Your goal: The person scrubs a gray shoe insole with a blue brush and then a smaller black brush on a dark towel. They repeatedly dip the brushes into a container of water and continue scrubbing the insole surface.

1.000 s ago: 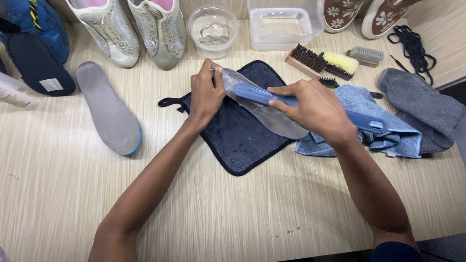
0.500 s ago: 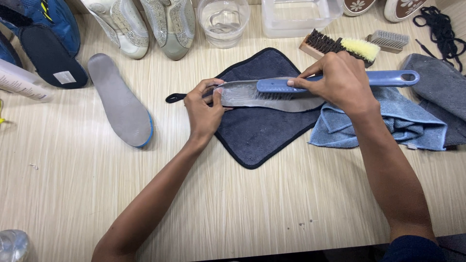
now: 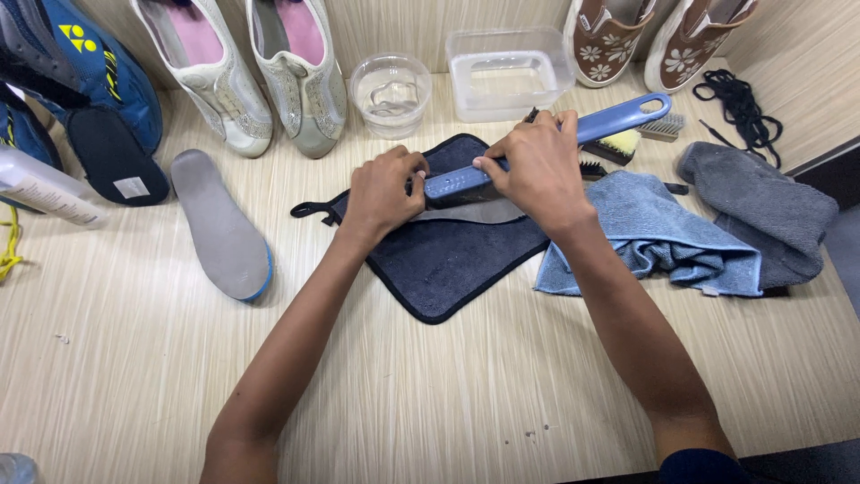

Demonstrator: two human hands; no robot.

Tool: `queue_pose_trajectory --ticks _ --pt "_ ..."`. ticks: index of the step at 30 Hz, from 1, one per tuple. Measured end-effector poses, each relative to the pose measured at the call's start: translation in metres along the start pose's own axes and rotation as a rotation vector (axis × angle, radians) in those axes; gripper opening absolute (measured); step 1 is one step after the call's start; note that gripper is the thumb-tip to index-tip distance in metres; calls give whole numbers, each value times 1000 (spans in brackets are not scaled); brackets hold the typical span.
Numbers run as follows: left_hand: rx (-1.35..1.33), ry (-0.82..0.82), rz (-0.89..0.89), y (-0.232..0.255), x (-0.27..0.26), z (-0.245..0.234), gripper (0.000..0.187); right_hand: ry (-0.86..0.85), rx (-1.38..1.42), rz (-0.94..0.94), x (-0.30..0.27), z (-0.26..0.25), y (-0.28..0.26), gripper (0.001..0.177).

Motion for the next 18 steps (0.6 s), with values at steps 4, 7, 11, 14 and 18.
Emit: queue_pose_trajectory --ticks 4,7,11,14,18 --pt "86 -27 57 10 1 2 23 117 77 -15 -5 21 13 20" --pt "50 -61 69 24 -11 -10 33 395 23 -64 -6 55 23 35" --pt "80 -72 33 19 -17 -1 33 384 77 -75 -13 52 16 36" --pt "110 -87 -15 13 -20 6 33 327 61 11 -15 47 48 32" --pt "315 -38 -96 23 -23 27 35 291 148 35 -24 46 28 30"
Point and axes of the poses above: each hand's wrist, its own x-axis towards the middle knuckle, its own z-axis out of the palm, y = z × x, the point moved 1 cm from there along x, towards the middle knuckle, and after that the axes turned 12 degrees about -y, right-handed, at the moved point
